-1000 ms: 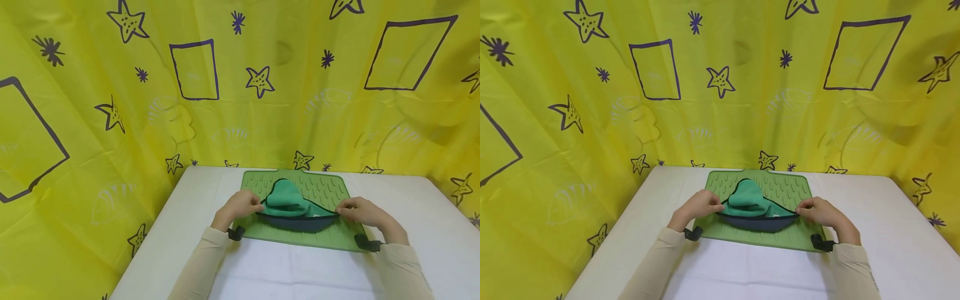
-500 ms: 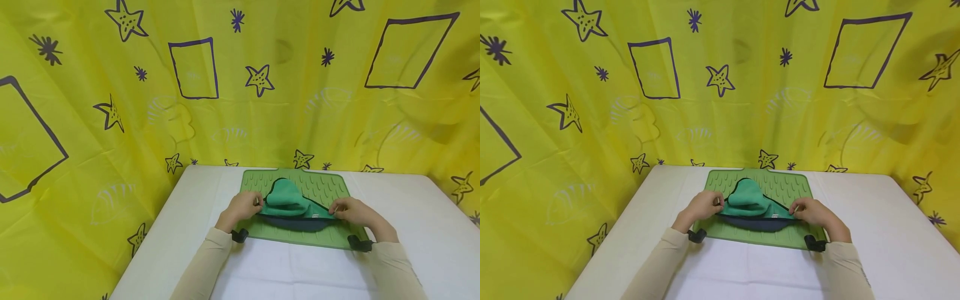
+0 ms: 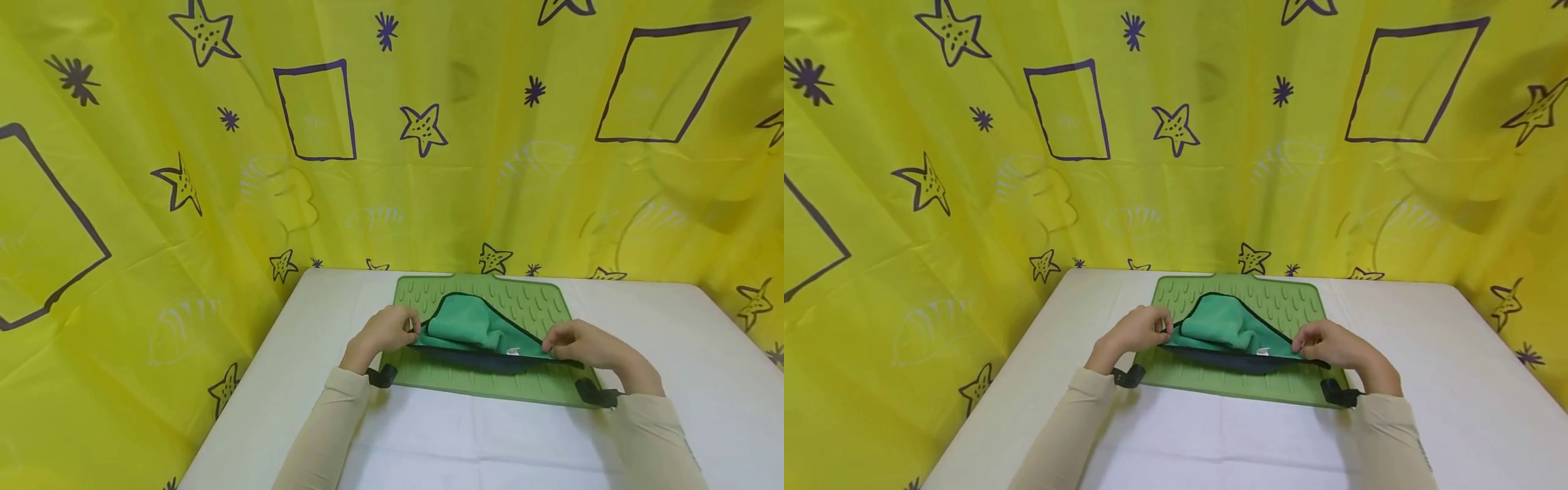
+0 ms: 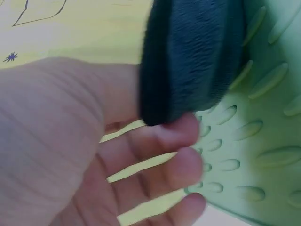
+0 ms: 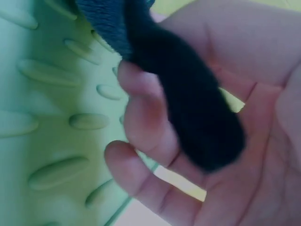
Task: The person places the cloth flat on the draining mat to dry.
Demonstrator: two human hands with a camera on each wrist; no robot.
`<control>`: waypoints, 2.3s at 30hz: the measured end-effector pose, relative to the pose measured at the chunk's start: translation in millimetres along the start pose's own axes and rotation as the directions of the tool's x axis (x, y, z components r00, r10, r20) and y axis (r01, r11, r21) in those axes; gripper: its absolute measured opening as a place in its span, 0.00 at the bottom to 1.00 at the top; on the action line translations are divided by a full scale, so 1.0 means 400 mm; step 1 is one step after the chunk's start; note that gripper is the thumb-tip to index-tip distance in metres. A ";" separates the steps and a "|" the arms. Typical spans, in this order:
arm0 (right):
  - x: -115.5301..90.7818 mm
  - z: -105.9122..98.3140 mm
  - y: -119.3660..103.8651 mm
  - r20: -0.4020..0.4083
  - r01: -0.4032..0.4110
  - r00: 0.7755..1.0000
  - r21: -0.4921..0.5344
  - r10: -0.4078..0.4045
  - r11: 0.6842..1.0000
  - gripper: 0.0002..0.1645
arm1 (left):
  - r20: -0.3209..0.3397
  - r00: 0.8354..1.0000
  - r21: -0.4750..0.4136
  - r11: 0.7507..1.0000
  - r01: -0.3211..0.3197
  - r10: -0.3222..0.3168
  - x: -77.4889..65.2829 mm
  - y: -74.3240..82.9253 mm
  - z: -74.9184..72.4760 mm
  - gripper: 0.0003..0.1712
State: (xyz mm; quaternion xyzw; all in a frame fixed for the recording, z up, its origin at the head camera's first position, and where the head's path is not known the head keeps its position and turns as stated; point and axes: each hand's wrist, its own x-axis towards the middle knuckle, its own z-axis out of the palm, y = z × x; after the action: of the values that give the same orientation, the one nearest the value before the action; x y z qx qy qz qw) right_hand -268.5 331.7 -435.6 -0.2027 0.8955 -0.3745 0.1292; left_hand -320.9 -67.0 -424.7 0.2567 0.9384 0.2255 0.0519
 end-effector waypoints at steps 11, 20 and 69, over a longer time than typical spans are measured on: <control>0.010 0.025 0.010 0.075 -0.060 0.995 0.020 0.058 0.998 0.05 | 0.152 0.988 0.011 0.999 0.034 -0.035 -0.001 -0.006 0.023 0.09; 0.010 0.004 -0.021 -0.076 -0.093 0.994 -0.114 0.084 0.989 0.08 | -0.005 0.997 0.018 0.997 0.078 -0.078 0.020 -0.013 0.042 0.13; 0.254 -0.036 -0.057 -0.242 -0.239 0.931 0.158 0.272 0.958 0.19 | -0.026 0.996 -0.216 0.973 -0.084 0.080 0.220 -0.006 0.094 0.24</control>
State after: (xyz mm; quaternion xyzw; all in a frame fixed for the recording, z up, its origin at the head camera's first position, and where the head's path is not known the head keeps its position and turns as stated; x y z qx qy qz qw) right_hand -357.8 279.3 -417.6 -0.0245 0.8980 -0.4337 0.0705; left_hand -390.0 -9.3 -457.7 0.2860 0.8972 0.3307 0.0620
